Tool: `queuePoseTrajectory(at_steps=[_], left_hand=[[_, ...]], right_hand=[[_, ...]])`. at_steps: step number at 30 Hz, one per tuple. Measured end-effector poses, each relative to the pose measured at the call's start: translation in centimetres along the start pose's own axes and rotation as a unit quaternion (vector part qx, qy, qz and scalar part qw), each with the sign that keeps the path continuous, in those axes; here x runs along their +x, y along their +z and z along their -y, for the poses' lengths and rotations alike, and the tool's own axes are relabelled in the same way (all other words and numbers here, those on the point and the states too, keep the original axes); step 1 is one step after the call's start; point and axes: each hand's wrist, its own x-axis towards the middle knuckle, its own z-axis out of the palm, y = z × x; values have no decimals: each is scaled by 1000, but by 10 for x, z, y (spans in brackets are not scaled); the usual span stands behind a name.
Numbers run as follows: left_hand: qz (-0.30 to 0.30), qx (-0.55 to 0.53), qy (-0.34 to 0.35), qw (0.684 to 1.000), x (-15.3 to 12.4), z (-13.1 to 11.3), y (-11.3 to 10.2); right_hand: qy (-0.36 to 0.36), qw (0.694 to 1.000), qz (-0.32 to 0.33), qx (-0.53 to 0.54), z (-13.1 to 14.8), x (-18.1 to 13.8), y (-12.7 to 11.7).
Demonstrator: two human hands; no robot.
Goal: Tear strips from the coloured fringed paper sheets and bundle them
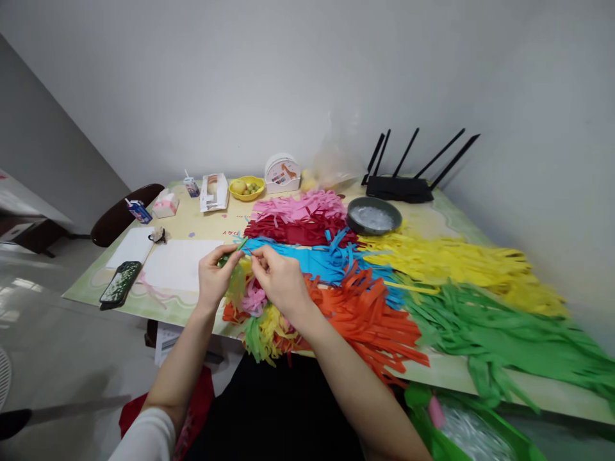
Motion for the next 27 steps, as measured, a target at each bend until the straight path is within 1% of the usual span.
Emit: queuePoseTrajectory(at_steps=[3, 6, 8, 10, 12, 14, 15, 16, 17, 18, 19, 20, 22, 24, 26, 27], left_hand=[[-11, 35, 32, 999, -2, 0, 1], [-12, 122, 107, 987, -4, -1, 0], [-2, 193, 160, 968, -5, -3, 0], [19, 246, 200, 948, -5, -4, 1], [46, 281, 232, 930, -3, -4, 2], [66, 304, 267, 912, 1, -5, 3], [72, 313, 284, 904, 3, -6, 4], [74, 319, 300, 896, 5, -6, 5], [74, 323, 313, 890, 8, -7, 7], [75, 326, 320, 886, 11, -8, 9], [77, 328, 321, 885, 14, -8, 11], [81, 327, 319, 886, 19, -7, 14], [96, 320, 303, 893, 32, -1, 21], [119, 311, 270, 903, 51, 11, 28], [133, 300, 219, 919, 69, 25, 31], [134, 290, 195, 927, 75, 30, 31]], right_hand=[[9, 1000, 7, -7, 0, 0, -1], [21, 1000, 15, -7, 1, 1, -2], [44, 998, 26, 23, 0, 3, -2], [79, 991, 42, 98, -4, 7, -3], [126, 968, 75, 204, -12, 14, -4], [180, 929, 135, 294, -22, 25, -7], [204, 909, 169, 321, -26, 31, -9], [221, 896, 193, 333, -30, 37, -11], [227, 894, 203, 328, -33, 43, -15], [221, 903, 198, 311, -33, 49, -18], [206, 917, 177, 291, -31, 55, -23], [187, 932, 144, 276, -27, 62, -29], [154, 949, 51, 270, -11, 78, -47], [137, 944, -57, 294, 10, 100, -71], [125, 941, -134, 285, 29, 124, -103], [97, 945, -160, 267, 36, 135, -120]])
